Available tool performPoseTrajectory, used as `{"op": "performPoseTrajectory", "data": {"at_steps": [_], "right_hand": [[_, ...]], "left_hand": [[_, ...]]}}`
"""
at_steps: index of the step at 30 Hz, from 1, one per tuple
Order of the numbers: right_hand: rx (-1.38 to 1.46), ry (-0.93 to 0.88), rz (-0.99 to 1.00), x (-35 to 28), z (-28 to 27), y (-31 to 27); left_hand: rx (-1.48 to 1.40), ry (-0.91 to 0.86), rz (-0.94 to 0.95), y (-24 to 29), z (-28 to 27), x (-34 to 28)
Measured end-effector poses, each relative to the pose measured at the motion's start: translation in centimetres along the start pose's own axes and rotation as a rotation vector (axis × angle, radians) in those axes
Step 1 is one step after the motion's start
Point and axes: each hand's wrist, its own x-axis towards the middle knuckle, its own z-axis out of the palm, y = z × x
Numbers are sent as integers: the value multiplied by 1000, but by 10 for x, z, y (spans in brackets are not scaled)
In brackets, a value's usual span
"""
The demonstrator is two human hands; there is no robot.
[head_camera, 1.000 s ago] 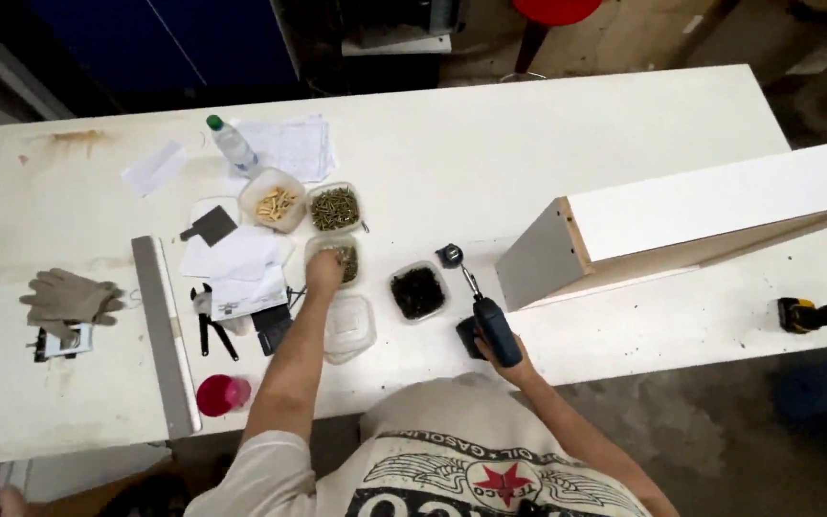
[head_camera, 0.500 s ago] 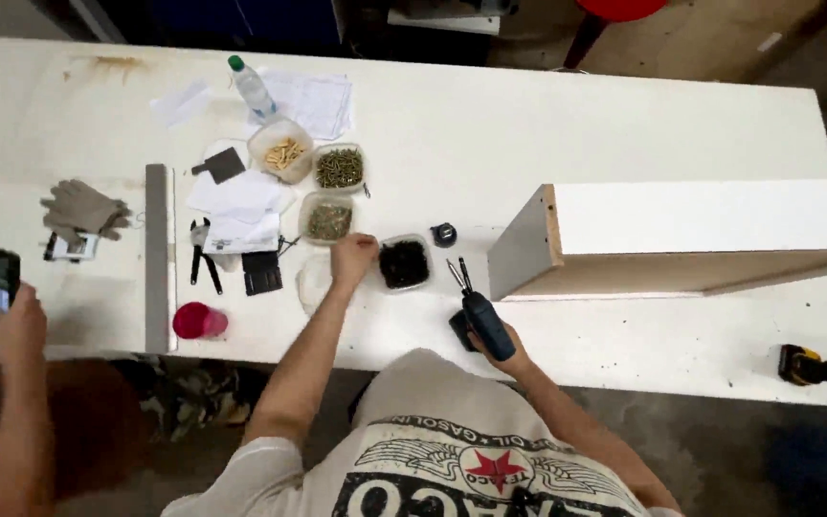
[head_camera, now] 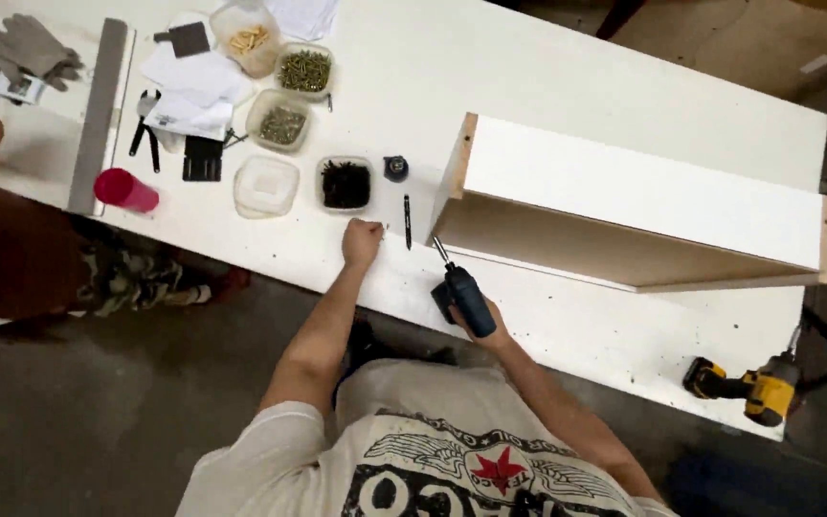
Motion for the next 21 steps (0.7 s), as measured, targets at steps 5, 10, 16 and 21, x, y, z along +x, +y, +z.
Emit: {"op": "performPoseTrajectory", "data": {"at_steps": [5, 10, 16, 21], "right_hand": [[28, -22, 28, -3, 2, 5], [121, 9, 26, -9, 10, 3], [436, 197, -59, -31, 10, -1], [397, 316, -155, -38, -14, -46]], "left_hand": [[-174, 11, -65, 9, -27, -19], [-730, 22, -274, 42, -60, -67], [-1414, -198, -463, 77, -103, -121], [-1528, -366, -272, 116, -146, -131]]}}
